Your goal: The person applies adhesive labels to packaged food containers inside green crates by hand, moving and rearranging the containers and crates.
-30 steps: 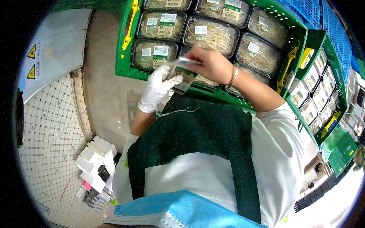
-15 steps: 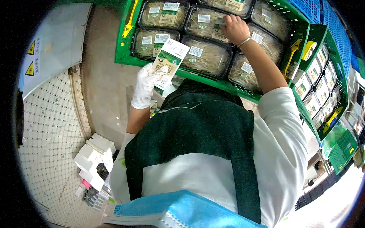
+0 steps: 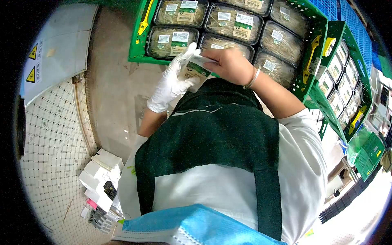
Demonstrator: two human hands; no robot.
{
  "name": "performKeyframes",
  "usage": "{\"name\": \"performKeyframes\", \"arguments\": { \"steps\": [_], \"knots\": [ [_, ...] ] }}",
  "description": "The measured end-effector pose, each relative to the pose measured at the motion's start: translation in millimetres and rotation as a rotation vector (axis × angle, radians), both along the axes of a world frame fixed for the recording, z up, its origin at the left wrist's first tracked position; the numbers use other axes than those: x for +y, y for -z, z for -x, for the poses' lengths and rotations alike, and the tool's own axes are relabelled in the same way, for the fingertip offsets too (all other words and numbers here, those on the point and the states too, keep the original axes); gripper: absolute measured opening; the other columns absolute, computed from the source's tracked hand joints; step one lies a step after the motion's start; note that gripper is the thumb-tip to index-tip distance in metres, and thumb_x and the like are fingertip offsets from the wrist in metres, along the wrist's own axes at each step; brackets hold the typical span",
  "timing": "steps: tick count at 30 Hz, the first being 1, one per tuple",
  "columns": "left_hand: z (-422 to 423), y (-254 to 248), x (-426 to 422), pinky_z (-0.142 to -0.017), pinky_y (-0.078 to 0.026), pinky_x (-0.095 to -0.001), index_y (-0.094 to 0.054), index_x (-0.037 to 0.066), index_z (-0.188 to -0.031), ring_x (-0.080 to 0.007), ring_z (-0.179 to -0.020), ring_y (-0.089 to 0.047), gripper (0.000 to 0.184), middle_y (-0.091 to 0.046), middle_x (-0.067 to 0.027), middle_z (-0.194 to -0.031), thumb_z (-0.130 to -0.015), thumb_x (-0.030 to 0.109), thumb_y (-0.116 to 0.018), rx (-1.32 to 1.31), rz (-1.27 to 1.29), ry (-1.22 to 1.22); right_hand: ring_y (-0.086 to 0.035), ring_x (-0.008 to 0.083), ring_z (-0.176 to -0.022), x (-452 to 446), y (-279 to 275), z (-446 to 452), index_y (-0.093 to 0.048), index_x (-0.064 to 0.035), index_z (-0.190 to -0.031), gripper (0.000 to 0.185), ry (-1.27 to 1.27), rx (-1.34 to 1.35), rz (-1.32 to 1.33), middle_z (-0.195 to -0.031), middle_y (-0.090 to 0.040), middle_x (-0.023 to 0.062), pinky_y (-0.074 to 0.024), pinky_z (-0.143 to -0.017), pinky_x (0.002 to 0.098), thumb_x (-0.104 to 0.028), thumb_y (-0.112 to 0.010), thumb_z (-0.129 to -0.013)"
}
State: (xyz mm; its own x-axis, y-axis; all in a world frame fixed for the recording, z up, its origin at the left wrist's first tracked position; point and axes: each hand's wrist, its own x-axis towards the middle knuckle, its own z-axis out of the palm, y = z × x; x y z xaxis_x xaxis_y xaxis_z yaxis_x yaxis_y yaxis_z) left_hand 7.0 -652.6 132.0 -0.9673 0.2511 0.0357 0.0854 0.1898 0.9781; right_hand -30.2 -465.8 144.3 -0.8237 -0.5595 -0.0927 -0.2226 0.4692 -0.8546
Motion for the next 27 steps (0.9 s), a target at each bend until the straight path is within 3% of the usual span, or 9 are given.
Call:
{"name": "performKeyframes", "arguments": {
  "steps": [3,10,14,16,18,21,24,26,27],
  "knots": [
    [-2.3,6.9,-1.4,-0.064,-0.045,-0.0211,-0.053,-0.001,-0.091,-0.0072,-0.074,-0.053,0.024,-0.058,-0.0062,-0.083,-0.074,0.012,-0.064,-0.645,-0.466,-0.046,-0.059,0.0219,-0.057,-6.0,-12.4,-6.3,-0.059,-0.0082,-0.086,0.017,0.091,-0.065,-0.034,-0.066,-0.06,0.0093,-0.0463,-0.053,0.0307,-0.014,-0.061,-0.071],
    [-0.4,-1.5,-32.8,-0.056,-0.045,-0.0202,-0.056,-0.001,-0.084,-0.0096,-0.064,-0.056,0.021,-0.06,-0.0048,-0.074,-0.07,0.011,-0.067,-0.649,-0.275,0.087,-0.058,0.0155,-0.067,75.8,24.0,81.7,-0.061,-0.0112,-0.09,0.015,0.476,0.305,-0.213,-0.077,-0.062,0.0059,-0.0458,-0.059,0.0269,-0.014,-0.056,-0.076],
    [-4.3,2.2,-52.4,-0.059,-0.051,-0.0258,-0.055,-0.002,-0.084,-0.0176,-0.066,-0.061,0.01,-0.061,-0.0128,-0.081,-0.075,0.001,-0.056,-0.697,-0.531,-0.209,-0.056,0.0271,-0.086,47.9,60.9,39.7,-0.045,-0.0075,-0.102,0.031,0.17,-0.09,-0.69,-0.095,-0.054,0.0161,-0.0434,-0.073,0.0371,-0.026,-0.053,-0.078],
    [-7.1,7.4,-55.2,-0.061,-0.051,-0.0277,-0.055,-0.003,-0.086,-0.0202,-0.068,-0.062,0.01,-0.061,-0.0146,-0.083,-0.076,-0.001,-0.053,-0.675,-0.565,-0.222,-0.057,0.0316,-0.074,43.1,115.5,8.7,-0.043,-0.0057,-0.098,0.031,0.126,0.302,-0.684,-0.084,-0.054,0.0145,-0.0463,-0.065,0.0385,-0.027,-0.053,-0.077],
    [-8.5,14.8,-54.9,-0.058,-0.046,-0.0197,-0.055,-0.001,-0.086,-0.0088,-0.064,-0.057,0.01,-0.061,-0.0078,-0.079,-0.078,0.004,-0.053,-0.692,-0.444,-0.216,-0.059,0.024,-0.075,40.9,141.2,8.2,-0.038,-0.0093,-0.113,0.043,-0.014,0.319,-0.959,-0.092,-0.054,0.0151,-0.0485,-0.063,0.0337,-0.032,-0.051,-0.079],
    [-6.5,8.0,-49.9,-0.062,-0.046,-0.0194,-0.053,0.0,-0.089,-0.0079,-0.069,-0.056,0.012,-0.06,-0.007,-0.083,-0.078,0.0,-0.053,-0.658,-0.449,-0.17,-0.06,0.0235,-0.07,39.5,96.9,16.2,-0.024,-0.0243,-0.126,0.056,0.091,0.409,-1.063,-0.091,-0.054,0.0141,-0.049,-0.056,0.0341,-0.035,-0.051,-0.078],
    [-4.2,6.4,-28.3,-0.065,-0.047,-0.021,-0.053,0.001,-0.091,-0.009,-0.073,-0.056,0.017,-0.059,-0.0061,-0.084,-0.075,-0.005,-0.054,-0.63,-0.526,-0.207,-0.06,0.0258,-0.078,53.0,50.6,29.7,-0.039,-0.0112,-0.118,0.051,0.293,0.01,-0.419,-0.097,-0.055,0.0172,-0.0496,-0.062,0.0312,-0.039,-0.053,-0.078],
    [-5.3,21.2,-17.8,-0.068,-0.047,-0.0224,-0.053,0.001,-0.09,-0.0102,-0.076,-0.055,0.018,-0.059,-0.0054,-0.083,-0.074,-0.006,-0.056,-0.561,-0.509,-0.109,-0.056,0.0143,-0.082,34.6,20.8,16.2,-0.052,-0.0008,-0.099,0.03,0.209,-0.245,0.483,-0.085,-0.059,0.01,-0.0465,-0.068,0.0263,-0.021,-0.06,-0.078],
    [-5.4,8.9,-9.8,-0.068,-0.047,-0.0219,-0.053,0.001,-0.088,-0.0103,-0.077,-0.055,0.019,-0.058,-0.0051,-0.083,-0.072,-0.005,-0.06,-0.625,-0.42,-0.082,-0.056,0.0143,-0.078,29.2,10.8,10.3,-0.052,-0.0008,-0.095,0.026,0.169,-0.084,0.263,-0.082,-0.059,0.0098,-0.0462,-0.066,0.0262,-0.019,-0.06,-0.078]
  ]
}}
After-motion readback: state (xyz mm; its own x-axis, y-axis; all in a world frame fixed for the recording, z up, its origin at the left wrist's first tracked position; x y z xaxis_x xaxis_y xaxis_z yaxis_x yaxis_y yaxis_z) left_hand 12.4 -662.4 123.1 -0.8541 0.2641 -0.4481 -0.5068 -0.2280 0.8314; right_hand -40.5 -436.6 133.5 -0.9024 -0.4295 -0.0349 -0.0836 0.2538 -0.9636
